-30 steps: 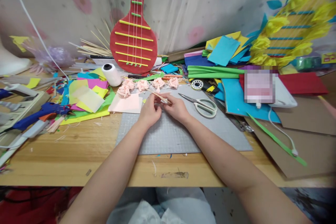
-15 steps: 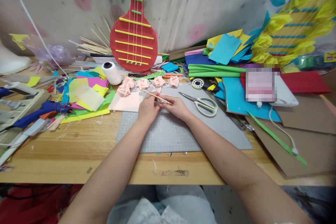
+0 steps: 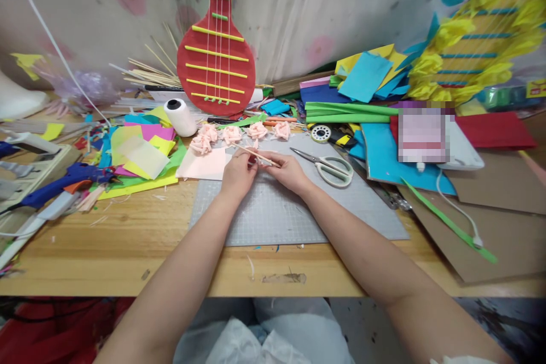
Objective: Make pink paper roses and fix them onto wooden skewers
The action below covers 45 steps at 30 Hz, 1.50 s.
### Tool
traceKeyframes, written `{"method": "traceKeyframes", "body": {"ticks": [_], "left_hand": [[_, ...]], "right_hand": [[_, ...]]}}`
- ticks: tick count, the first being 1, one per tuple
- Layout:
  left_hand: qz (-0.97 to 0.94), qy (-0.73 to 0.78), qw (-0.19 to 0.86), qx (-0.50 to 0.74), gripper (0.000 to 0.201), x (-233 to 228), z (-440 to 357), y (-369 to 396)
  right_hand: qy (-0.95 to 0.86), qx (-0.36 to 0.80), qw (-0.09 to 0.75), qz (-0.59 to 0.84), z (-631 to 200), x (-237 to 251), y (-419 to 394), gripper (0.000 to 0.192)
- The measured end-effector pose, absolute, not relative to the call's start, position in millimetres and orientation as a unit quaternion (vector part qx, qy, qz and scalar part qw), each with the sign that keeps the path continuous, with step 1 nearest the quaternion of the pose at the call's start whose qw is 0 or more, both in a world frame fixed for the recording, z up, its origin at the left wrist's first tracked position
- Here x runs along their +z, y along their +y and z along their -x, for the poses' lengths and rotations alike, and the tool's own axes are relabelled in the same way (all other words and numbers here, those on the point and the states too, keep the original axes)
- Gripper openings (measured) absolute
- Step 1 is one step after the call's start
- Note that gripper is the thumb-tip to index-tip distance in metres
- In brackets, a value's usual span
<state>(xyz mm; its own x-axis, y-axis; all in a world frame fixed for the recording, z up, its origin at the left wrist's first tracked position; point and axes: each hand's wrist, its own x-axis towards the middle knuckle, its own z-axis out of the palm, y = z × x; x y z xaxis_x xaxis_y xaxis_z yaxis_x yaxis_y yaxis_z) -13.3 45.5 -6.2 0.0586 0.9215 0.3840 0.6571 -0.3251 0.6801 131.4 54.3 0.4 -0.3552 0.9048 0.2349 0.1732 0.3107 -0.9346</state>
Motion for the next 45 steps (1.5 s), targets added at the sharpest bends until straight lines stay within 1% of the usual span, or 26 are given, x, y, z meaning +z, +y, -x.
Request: {"method": "traceKeyframes", "body": {"ticks": [5,8,14,18,22,29,35,45], "left_hand": [[-0.720,0.567,0.134,0.378,0.011,-6,14,47],[-0.728,0.568,0.121,0.365,0.008,-7,14,47],[-0.757,0.558,0.074,0.331,0.019,-5,15,39],[-0.763,0.574,0.037,0.294,0.022,-3,15,32],[-0.762,0.567,0.020,0.313,0.026,-4,17,28],[-0.753,0.561,0.027,0.343,0.030,-7,19,29],[-0.755,0.550,0.054,0.352,0.037,-6,19,29],[-0.754,0.542,0.084,0.360,0.039,-6,18,28]], "right_hand": [[-0.697,0.435,0.423,0.381,-133,-2,55,0.032],[-0.701,0.418,0.430,0.386,-133,-6,57,0.033],[-0.718,0.337,0.407,0.452,-134,-15,58,0.032],[-0.747,0.269,0.383,0.471,-135,-18,54,0.031],[-0.769,0.229,0.351,0.482,-135,-17,49,0.031],[-0.787,0.181,0.321,0.495,-133,-14,45,0.033],[-0.777,0.169,0.351,0.494,-132,-13,44,0.029],[-0.788,0.156,0.343,0.486,-132,-10,40,0.039]]}}
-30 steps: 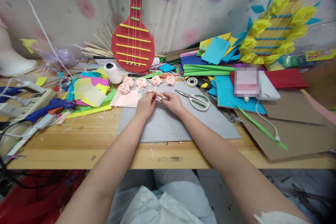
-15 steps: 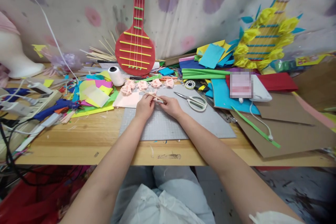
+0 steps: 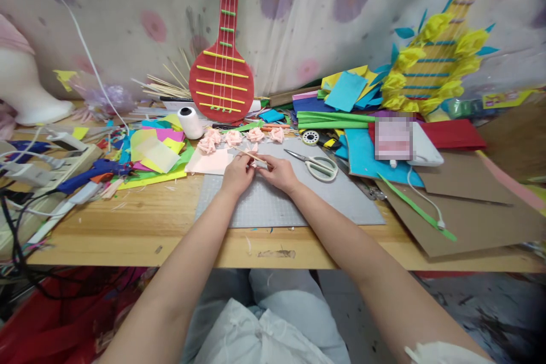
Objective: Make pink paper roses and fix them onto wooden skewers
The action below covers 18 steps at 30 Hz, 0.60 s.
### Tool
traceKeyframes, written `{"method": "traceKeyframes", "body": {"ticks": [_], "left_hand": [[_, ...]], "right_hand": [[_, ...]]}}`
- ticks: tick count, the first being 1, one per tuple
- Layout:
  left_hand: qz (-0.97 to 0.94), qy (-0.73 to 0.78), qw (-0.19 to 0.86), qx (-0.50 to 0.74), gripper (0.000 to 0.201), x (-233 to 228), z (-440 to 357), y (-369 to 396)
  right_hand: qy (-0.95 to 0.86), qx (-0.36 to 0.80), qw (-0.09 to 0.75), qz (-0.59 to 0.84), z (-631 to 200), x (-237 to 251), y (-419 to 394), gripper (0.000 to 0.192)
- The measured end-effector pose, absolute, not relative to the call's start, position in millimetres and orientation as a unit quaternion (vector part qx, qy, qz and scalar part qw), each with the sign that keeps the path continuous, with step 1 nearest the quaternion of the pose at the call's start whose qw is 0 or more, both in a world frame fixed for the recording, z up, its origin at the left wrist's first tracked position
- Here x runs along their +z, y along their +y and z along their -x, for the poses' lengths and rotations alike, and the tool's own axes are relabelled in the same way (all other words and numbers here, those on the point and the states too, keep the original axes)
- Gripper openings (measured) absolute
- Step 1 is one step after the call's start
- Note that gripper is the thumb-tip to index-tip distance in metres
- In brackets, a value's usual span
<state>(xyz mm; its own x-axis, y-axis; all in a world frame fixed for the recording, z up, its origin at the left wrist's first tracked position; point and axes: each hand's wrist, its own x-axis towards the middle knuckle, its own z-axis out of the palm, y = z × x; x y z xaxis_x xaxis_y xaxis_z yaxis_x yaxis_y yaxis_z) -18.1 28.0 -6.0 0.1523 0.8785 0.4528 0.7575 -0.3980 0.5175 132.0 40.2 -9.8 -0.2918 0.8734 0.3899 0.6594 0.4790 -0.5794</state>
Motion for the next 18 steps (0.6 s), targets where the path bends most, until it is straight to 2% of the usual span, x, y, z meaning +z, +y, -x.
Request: {"method": "traceKeyframes", "body": {"ticks": [7,14,18], "left_hand": [[-0.788,0.507,0.079,0.341,0.034,-5.3,17.9,27.3],[-0.787,0.516,0.055,0.334,0.028,-8.5,17.2,29.1],[-0.797,0.514,0.036,0.315,0.025,-6.5,15.1,27.5]], "right_hand": [[-0.780,0.194,0.359,0.474,-136.3,-12.6,44.0,0.030],[-0.796,0.180,0.341,0.466,-138.5,-10.8,41.1,0.040],[-0.790,0.171,0.348,0.475,-139.4,-11.7,40.2,0.038]]}}
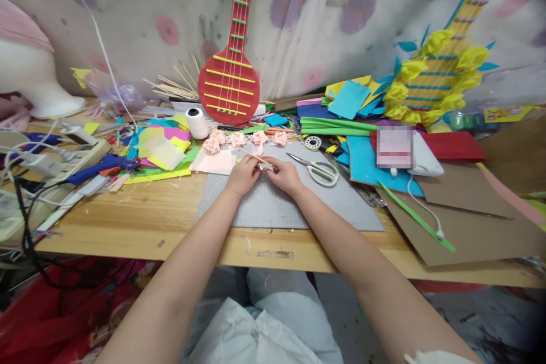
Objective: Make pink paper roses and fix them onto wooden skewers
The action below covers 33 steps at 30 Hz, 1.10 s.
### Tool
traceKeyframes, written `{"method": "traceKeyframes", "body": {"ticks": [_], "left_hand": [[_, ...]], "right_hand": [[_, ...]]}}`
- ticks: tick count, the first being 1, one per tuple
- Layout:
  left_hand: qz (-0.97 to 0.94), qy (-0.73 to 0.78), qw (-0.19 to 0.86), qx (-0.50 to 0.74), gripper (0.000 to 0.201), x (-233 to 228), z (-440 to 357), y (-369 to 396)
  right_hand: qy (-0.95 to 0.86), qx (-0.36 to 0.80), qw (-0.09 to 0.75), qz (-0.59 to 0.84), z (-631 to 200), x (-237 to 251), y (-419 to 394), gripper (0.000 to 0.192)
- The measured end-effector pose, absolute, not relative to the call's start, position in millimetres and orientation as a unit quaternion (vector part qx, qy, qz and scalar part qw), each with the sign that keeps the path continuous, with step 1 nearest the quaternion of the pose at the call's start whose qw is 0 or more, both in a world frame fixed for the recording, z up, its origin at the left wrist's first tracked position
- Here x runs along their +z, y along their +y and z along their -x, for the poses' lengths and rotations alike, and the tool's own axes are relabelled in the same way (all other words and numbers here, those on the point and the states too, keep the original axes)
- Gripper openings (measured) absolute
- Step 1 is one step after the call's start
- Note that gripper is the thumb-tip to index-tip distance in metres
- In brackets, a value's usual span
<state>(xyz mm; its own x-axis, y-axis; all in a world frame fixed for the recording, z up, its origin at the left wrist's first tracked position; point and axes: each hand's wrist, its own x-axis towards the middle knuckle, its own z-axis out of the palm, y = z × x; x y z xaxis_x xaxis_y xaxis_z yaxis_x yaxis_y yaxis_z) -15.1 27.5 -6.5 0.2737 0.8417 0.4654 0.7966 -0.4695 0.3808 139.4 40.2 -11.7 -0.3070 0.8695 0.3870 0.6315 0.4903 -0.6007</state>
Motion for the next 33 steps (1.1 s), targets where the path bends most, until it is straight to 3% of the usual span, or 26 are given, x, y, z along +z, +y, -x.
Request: {"method": "traceKeyframes", "body": {"ticks": [9,17,27,33], "left_hand": [[-0.805,0.500,0.021,0.318,0.033,-9.1,14.7,30.8],[-0.807,0.494,0.015,0.323,0.029,-8.1,13.5,29.8],[-0.809,0.482,0.006,0.336,0.020,-8.5,14.2,30.2],[-0.816,0.470,0.034,0.333,0.023,-6.7,15.1,29.5]], "right_hand": [[-0.791,0.159,0.351,0.476,-139.8,-12.2,39.7,0.034],[-0.774,0.181,0.388,0.467,-139.2,-9.2,39.5,0.034],[-0.757,0.168,0.365,0.515,-140.0,-9.6,42.1,0.026],[-0.758,0.208,0.389,0.480,-140.8,-9.8,42.5,0.032]]}}
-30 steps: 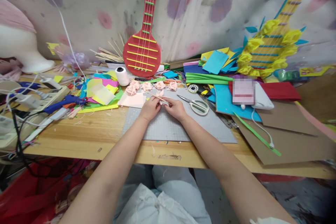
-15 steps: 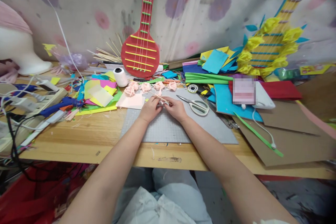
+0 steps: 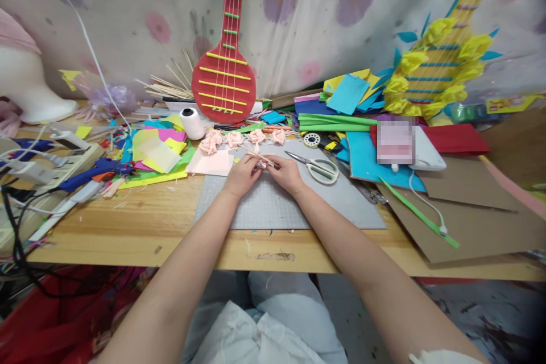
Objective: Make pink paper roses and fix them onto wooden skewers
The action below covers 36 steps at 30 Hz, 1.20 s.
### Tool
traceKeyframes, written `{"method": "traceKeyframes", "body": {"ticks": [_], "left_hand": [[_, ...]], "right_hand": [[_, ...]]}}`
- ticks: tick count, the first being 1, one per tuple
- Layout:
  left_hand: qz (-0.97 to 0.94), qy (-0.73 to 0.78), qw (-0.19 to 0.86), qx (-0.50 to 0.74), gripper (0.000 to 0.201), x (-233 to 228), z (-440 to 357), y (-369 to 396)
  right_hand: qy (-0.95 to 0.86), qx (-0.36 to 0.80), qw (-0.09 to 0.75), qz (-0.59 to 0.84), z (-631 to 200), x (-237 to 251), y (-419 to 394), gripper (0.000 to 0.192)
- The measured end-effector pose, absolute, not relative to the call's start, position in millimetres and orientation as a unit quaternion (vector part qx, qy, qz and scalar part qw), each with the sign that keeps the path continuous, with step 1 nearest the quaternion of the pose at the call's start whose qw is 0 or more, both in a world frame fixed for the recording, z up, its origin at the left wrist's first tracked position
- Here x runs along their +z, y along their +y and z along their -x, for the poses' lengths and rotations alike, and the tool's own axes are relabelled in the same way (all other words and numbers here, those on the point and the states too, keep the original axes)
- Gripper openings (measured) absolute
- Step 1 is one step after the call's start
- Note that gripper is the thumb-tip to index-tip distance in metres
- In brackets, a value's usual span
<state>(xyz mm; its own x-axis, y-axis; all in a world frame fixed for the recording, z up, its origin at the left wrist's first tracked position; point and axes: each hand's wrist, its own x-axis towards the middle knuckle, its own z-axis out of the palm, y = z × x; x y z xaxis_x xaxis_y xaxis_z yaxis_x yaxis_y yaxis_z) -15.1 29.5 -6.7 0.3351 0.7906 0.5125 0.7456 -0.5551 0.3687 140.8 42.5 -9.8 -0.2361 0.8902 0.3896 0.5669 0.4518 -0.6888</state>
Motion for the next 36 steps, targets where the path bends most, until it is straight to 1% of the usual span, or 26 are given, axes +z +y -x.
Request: {"method": "traceKeyframes", "body": {"ticks": [5,12,17,22,25,29,36], "left_hand": [[-0.815,0.464,0.037,0.344,0.024,-6.2,15.8,28.7],[-0.806,0.494,0.013,0.327,0.023,-5.3,15.5,25.9],[-0.778,0.549,-0.018,0.306,0.032,-5.5,14.7,25.6],[-0.763,0.569,-0.034,0.306,0.019,-6.9,15.4,26.9],[-0.763,0.564,-0.022,0.315,0.018,-7.0,15.5,26.5],[-0.758,0.563,0.004,0.330,0.014,-6.0,15.0,25.2],[-0.751,0.565,0.052,0.339,0.019,-3.1,15.3,24.6]], "right_hand": [[-0.755,0.223,0.395,0.474,-141.5,-10.4,43.2,0.032],[-0.772,0.197,0.381,0.470,-140.7,-7.3,39.4,0.033],[-0.784,0.153,0.355,0.486,-138.5,-8.1,38.9,0.036],[-0.787,0.133,0.352,0.488,-137.7,-7.5,38.8,0.033],[-0.783,0.130,0.354,0.495,-137.6,-6.9,38.7,0.031],[-0.771,0.143,0.353,0.509,-137.8,-7.1,39.5,0.026],[-0.764,0.227,0.372,0.476,-139.0,-12.2,42.1,0.025]]}}
